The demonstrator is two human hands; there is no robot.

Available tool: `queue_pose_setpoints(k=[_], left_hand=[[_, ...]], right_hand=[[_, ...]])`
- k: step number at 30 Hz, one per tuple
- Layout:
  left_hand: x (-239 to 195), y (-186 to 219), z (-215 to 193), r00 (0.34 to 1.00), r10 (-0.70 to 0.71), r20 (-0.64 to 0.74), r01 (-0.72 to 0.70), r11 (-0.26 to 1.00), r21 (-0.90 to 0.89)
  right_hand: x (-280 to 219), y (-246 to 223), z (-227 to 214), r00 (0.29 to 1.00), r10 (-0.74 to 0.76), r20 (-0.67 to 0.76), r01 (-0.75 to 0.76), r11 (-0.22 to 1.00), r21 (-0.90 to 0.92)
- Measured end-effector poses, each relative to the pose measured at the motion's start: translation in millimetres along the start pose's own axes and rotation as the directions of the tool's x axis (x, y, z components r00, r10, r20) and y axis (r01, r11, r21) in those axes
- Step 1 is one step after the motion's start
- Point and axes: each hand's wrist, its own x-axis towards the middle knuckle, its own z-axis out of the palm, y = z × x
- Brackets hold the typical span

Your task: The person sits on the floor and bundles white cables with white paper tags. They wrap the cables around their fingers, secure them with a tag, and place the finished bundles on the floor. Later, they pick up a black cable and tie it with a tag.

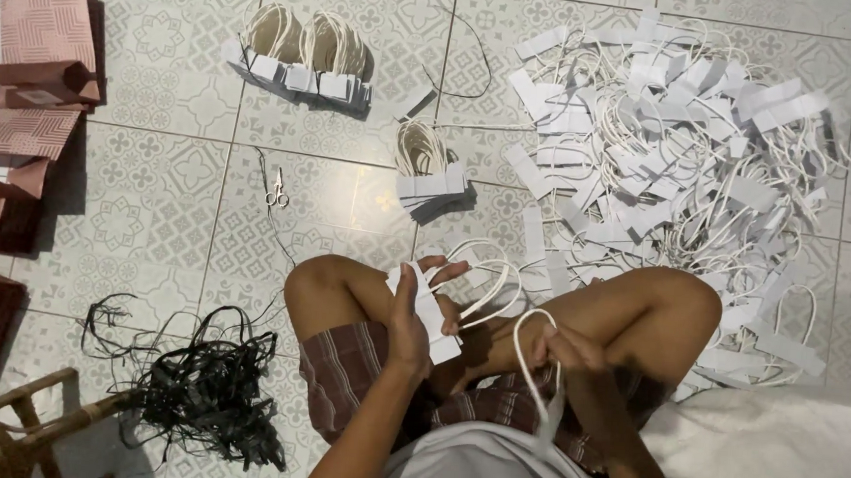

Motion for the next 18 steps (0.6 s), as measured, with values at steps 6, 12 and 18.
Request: queue_pose_setpoints(k=[6, 12, 18], left_hand=[[13.4, -9.7, -7.1, 0.999, -0.041, -0.008, 0.04, 0.996, -0.079], [24.5, -49.9, -24.3, 0.987, -0.074, 0.143, 0.098, 0.98, -0.171], [6.7, -44.0, -12.5, 0.873, 0.193, 0.449, -0.083, 0.964, -0.253]], right_hand=[[1.5, 3.4, -20.4, 0.975, -0.156, 0.159, 0.146, 0.987, 0.07], [6.8, 22.4, -5.0, 0.941, -0.334, 0.059, 0.338, 0.938, -0.08], [19.9, 7.3, 33.6, 0.973, 0.215, -0.091, -0.143, 0.857, 0.496]])
